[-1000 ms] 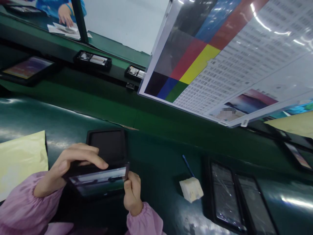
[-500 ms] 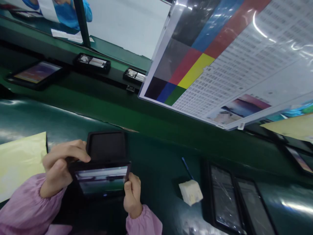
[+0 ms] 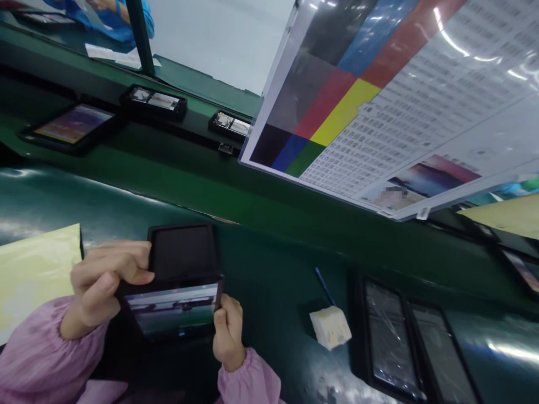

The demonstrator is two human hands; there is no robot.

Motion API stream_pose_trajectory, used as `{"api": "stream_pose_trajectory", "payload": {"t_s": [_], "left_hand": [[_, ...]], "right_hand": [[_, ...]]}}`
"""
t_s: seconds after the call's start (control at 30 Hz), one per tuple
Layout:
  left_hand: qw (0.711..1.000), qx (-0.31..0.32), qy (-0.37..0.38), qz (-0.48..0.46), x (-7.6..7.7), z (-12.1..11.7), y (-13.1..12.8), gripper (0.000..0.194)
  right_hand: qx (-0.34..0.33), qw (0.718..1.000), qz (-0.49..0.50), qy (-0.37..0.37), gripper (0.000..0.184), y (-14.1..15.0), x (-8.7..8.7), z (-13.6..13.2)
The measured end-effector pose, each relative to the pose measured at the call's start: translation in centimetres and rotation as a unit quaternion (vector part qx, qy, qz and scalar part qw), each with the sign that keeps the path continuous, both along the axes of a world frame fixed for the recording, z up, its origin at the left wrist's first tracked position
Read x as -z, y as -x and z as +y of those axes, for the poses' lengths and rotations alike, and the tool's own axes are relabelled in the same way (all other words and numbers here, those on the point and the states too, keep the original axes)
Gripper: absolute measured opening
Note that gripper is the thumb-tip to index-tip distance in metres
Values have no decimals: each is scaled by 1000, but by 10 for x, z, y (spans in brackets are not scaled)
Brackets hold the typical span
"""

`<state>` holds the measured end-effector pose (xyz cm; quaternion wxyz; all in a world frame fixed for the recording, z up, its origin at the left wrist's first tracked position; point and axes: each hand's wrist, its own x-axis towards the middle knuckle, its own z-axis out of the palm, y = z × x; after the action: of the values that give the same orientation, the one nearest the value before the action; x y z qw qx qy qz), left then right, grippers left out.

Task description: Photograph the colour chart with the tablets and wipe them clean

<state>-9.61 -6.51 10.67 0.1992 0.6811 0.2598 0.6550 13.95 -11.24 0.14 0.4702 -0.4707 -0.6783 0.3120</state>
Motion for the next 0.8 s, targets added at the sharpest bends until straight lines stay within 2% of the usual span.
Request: {"api": "stream_pose_trajectory", "payload": {"t_s": [0.4,0.47,0.57,0.67,0.73,0.8], "left_hand": [[990,31,115,-73,12,-2,-1,41],[987,22,144,-73,17,1,0,41],[983,4,174,-63,26,1,-5,41],[971,19,234,-37,37,-10,-17,50],[961,57,269,22,40,-22,-29,54],[953,70,279,94,35,-34,-43,60]], "right_hand": [[9,1000,6,26,58,0,5,-1],[23,997,36,60,56,2,8,-3],[60,980,137,130,56,6,8,-1],[92,957,236,144,57,5,-6,10],[123,945,283,112,57,0,-26,21],[139,938,310,64,54,-7,-55,32]]}}
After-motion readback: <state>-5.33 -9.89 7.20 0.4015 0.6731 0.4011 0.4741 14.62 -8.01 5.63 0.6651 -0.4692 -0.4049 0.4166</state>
